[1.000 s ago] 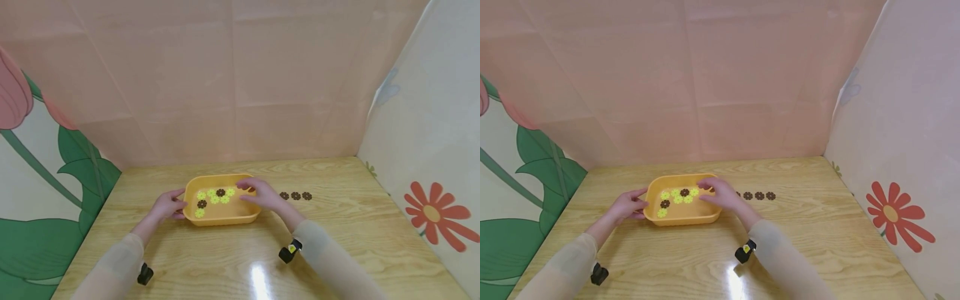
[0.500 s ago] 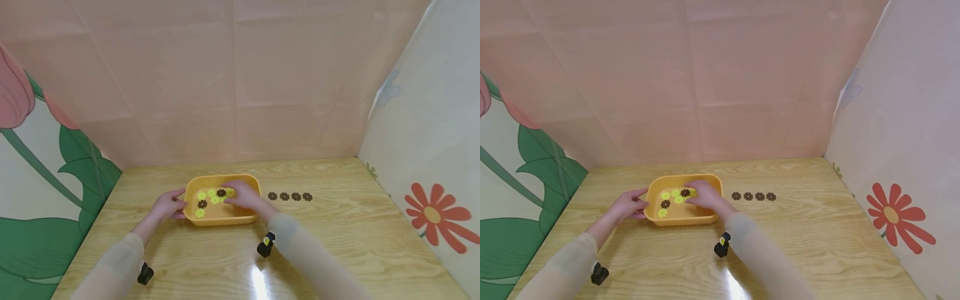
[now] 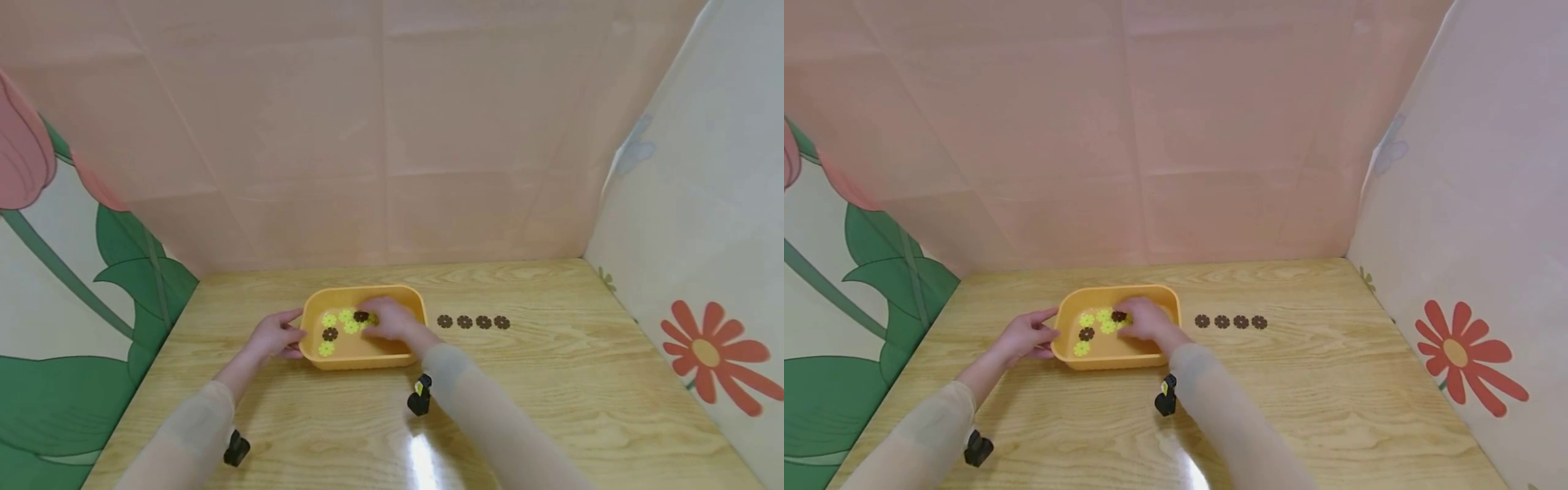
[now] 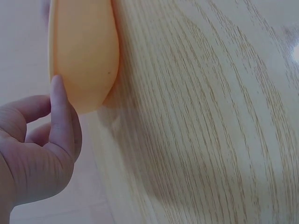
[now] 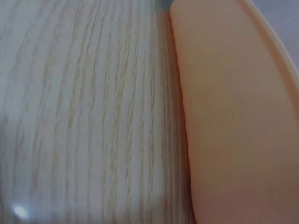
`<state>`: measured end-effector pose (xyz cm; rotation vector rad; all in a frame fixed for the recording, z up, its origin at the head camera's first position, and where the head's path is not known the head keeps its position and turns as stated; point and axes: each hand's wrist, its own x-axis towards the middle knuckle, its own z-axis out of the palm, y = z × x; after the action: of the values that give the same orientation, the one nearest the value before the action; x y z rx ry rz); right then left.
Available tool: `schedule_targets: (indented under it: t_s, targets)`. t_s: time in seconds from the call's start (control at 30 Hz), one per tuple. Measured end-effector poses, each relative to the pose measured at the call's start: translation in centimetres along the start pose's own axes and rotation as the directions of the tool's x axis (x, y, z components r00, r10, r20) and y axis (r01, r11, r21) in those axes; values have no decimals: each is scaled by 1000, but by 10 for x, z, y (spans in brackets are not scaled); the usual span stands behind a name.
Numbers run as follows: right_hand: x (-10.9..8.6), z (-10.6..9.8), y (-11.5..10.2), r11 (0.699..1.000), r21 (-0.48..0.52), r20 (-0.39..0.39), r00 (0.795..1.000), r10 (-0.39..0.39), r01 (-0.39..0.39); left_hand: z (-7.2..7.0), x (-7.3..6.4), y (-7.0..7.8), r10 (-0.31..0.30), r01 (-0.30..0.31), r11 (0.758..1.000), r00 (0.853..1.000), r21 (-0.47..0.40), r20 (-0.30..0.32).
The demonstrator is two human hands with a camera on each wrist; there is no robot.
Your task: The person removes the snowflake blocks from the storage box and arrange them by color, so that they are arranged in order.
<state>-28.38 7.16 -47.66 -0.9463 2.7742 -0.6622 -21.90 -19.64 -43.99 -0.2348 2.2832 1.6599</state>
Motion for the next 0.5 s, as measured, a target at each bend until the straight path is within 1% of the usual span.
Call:
schedule_targets:
  t_s: [0.1,0.2,0.33,0.5]
  targets:
    - [1,1,0,1000,-6,26,1000,-5,5,0,0,0,0,0,1000,1000,4,-1]
    - [2,3,1,999,-42,45,999,-14,16,-1,0,0,-3,3,1000,1000,10,-1]
    - [1,4,2,995,-86,62,997,-50,55,0,0,0,-11,11,1000,1000,15,0]
    - [0,2,0,992,-77,70,993,-96,101,0,0,0,-11,11,1000,1000,18,1]
